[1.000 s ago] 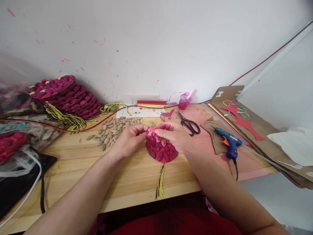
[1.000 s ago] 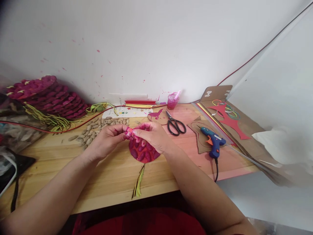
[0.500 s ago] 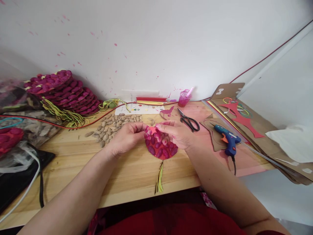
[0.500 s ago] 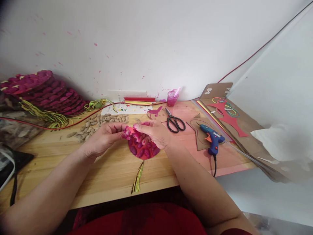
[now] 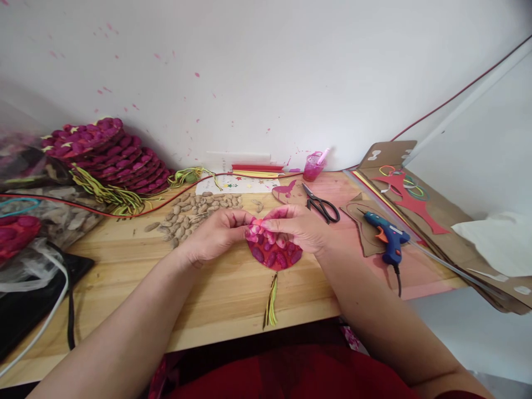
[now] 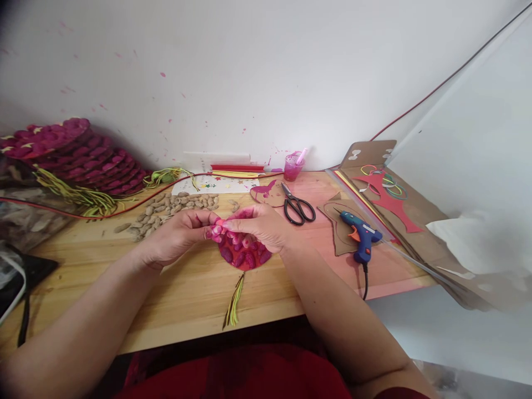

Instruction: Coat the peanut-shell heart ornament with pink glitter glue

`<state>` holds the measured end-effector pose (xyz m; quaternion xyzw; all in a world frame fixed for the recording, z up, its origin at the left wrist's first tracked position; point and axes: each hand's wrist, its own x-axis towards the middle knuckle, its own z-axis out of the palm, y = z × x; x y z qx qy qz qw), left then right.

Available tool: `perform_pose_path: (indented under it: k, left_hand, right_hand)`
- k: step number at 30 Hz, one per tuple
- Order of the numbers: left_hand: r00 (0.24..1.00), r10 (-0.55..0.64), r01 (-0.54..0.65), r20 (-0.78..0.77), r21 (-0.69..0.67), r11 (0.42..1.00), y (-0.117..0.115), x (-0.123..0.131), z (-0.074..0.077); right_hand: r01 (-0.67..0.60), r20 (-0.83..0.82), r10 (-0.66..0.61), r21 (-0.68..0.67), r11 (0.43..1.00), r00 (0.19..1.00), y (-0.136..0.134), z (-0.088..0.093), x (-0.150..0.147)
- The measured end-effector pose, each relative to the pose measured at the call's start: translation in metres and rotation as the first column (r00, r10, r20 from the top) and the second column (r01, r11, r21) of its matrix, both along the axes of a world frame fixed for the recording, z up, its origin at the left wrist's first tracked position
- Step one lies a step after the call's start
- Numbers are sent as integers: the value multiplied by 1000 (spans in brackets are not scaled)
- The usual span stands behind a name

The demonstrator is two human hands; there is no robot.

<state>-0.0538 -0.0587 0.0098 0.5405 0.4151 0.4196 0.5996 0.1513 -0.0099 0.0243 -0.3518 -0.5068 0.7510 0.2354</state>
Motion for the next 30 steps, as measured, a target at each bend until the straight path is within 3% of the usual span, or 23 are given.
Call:
perform_pose_path:
  k: [5, 8, 10, 13, 17, 23, 30]
  left_hand:
    - [998, -15, 19, 61, -59, 998, 0, 2, 1]
    - [997, 57, -54, 52, -58, 997, 1, 2, -2]
    - [994, 99, -98, 36, -26, 995, 1, 2, -3]
    - [993, 117, -117, 13, 25, 993, 1, 4, -2]
    - [985, 171, -172, 38, 28, 985, 0, 9, 0]
    - [962, 269, -271, 55, 18, 963, 1, 11, -3]
    - [942, 336, -334, -15, 77, 939, -2, 15, -1]
  right_hand:
    - [-35, 3, 35, -17, 999, 999, 1, 2, 1]
    - [90, 6, -90, 76, 993, 996, 0, 0, -3]
    - [202, 26, -212, 200, 959, 977, -2, -2, -6]
    - [300, 83, -375, 453, 840, 923, -5, -4, -10]
    - [283, 125, -502, 699, 656, 856, -10, -4, -13]
    - [237, 126, -558, 813, 531, 820, -19, -3, -18]
    - [118, 63, -620, 962, 246, 782, -21, -14, -20]
